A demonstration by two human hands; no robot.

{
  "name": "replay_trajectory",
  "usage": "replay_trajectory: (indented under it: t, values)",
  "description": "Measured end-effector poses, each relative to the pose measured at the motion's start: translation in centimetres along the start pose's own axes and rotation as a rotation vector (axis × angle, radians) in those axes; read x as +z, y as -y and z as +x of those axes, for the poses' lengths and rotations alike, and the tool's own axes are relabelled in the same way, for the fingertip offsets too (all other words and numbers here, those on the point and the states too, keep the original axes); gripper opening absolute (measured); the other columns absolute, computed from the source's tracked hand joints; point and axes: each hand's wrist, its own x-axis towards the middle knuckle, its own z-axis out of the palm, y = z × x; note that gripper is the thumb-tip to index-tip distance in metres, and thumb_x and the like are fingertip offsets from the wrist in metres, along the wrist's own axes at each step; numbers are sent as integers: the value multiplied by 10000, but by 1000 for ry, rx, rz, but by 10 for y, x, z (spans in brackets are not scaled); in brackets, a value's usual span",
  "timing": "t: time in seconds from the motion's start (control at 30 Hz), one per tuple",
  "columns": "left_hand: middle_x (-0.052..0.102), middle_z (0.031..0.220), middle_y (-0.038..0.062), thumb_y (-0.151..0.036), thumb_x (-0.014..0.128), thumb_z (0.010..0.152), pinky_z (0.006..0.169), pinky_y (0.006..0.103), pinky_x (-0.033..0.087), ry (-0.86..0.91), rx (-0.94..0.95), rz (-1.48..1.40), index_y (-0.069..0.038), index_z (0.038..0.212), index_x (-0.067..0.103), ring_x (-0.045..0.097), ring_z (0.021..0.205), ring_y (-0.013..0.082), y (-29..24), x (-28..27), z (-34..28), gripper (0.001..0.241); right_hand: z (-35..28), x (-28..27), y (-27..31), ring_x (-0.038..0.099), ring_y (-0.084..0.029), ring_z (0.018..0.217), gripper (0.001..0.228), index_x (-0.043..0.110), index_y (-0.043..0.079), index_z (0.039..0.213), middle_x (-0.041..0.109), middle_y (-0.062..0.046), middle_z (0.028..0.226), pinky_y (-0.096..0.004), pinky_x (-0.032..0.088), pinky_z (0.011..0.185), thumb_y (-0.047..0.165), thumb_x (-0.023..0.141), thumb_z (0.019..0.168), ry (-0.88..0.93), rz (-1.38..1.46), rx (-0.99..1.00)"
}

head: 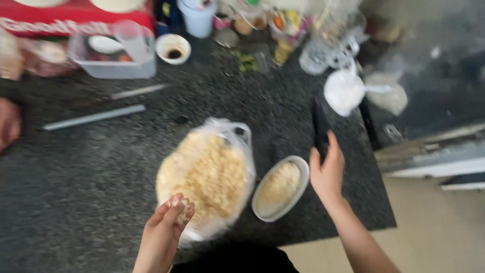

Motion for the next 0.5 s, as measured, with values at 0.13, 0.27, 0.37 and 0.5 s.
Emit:
replay_trajectory:
  t: [0.13,0.27,0.37,0.5]
  values:
    - [659,1206,104,-106,622,943,966,369,559,65,-60,49,94,1280,585,678,1068,237,33,53,-3,394,-92,-30,-128,565,-467,1135,673,385,-104,1513,598,-315,1240,-524,439,1004,188,655,970,16,-149,198]
    - [645,1233,80,-113,612,941,965,354,557,185,-127,137,78,1312,567,671,1094,215,70,101,1,420,-139,-45,-208,488,-508,1202,755,329,-128,1541,556,-342,1311,-550,378,1058,186,676,949,52,-348,359]
    - [635,1210,103,-94,619,943,956,344,558,258,-141,205,57,1337,558,667,1066,216,100,123,7,426,-155,-47,-238,471,-493,1234,752,336,-104,1547,550,-321,1350,-538,369,1091,196,684,952,91,-387,371]
    - [651,1171,134,-29,626,915,920,322,580,302,-141,262,44,1319,559,698,1022,214,124,151,7,416,-149,-41,-245,467,-472,1238,771,344,-100,1521,547,-305,1365,-539,360,1053,205,714,916,122,-427,339]
